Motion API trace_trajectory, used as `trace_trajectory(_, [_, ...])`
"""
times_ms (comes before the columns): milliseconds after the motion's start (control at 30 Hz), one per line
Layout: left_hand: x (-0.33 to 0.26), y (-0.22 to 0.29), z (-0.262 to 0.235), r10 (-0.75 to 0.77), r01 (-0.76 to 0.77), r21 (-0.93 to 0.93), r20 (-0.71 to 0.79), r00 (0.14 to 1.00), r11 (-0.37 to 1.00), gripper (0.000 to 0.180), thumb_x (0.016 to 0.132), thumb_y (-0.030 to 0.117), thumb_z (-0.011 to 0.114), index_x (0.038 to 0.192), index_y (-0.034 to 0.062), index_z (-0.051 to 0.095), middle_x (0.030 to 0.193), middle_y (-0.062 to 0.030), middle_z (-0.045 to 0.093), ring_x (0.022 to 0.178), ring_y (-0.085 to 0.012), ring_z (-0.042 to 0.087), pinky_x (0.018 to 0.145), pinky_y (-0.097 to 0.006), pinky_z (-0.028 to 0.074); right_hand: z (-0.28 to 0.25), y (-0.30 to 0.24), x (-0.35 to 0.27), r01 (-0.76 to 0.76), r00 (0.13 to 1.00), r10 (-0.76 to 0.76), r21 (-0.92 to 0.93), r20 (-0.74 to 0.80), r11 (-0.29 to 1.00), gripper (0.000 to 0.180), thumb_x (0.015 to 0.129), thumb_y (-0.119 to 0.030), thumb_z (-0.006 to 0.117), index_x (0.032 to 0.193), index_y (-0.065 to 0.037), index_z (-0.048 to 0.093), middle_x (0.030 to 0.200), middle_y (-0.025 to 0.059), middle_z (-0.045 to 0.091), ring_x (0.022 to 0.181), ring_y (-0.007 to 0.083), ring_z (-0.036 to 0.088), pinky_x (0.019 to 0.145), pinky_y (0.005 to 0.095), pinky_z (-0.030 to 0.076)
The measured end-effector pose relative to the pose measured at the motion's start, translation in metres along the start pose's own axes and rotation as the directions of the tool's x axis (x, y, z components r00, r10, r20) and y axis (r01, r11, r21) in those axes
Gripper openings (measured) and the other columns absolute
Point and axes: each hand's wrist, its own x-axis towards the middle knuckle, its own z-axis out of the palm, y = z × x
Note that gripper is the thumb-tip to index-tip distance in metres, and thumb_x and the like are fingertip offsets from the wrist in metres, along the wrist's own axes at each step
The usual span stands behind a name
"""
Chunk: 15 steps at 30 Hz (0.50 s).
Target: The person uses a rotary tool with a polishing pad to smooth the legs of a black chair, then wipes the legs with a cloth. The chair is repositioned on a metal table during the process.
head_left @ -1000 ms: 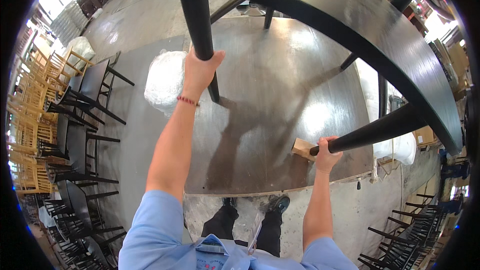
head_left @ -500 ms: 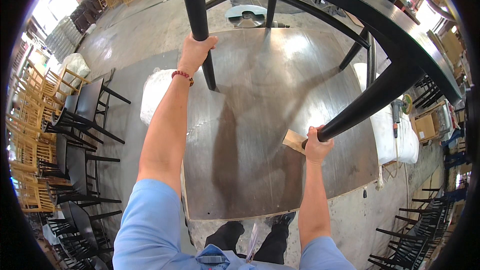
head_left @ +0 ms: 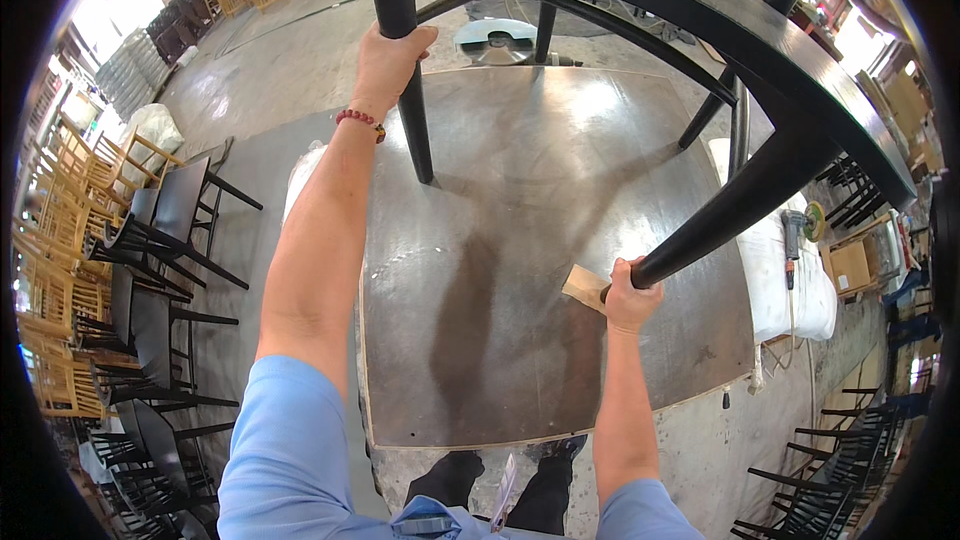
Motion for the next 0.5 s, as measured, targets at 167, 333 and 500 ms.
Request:
trace_trajectory(167, [0.0006, -0.0002, 0.002, 0.002, -0.002, 0.072, -0.005, 1.0, 0.997, 0.032, 0.075, 0.027, 0.076, 0.088, -0.0001, 0.064, 0.075, -0.0063, 0.066, 0.07, -0.0139, 0.062, 0.066, -0.03, 0.049, 0.0026, -0.0009, 0.0031, -0.013, 1.0, 0.014, 0.054, -0.016, 0.998, 0.013, 0.081, -0.005, 0.07, 0.076, -0.003, 0.058, 0.066, 0.0014, 0.058, 0.061, 0.0103, 0.055, 0.059, 0.0283, 0.045])
trace_trajectory(333, [-0.0004, -0.0006, 0.0026, -0.001, 0.003, 0.055, -0.03, 1.0, 0.998, 0.032, 0.075, 0.027, 0.075, 0.088, 0.0, 0.064, 0.076, -0.0064, 0.066, 0.071, -0.0137, 0.063, 0.067, -0.03, 0.049, -0.0007, 0.002, 0.0049, 0.01, 1.0, -0.009, -0.005, 0.007, 1.0, 0.016, 0.081, -0.009, 0.073, 0.077, -0.003, 0.059, 0.068, 0.0005, 0.06, 0.063, 0.0098, 0.056, 0.06, 0.0277, 0.046])
trace_trajectory(500, [-0.0014, -0.0009, 0.0017, -0.002, 0.003, 0.038, -0.041, 0.999, 0.999, 0.031, 0.075, 0.026, 0.074, 0.088, -0.0002, 0.064, 0.076, -0.0063, 0.066, 0.071, -0.0137, 0.063, 0.067, -0.03, 0.049, 0.0001, 0.0011, 0.0065, -0.01, 1.0, 0.01, 0.019, 0.012, 1.0, 0.02, 0.081, -0.011, 0.075, 0.075, -0.003, 0.058, 0.068, -0.0003, 0.06, 0.063, 0.0089, 0.055, 0.06, 0.0272, 0.046])
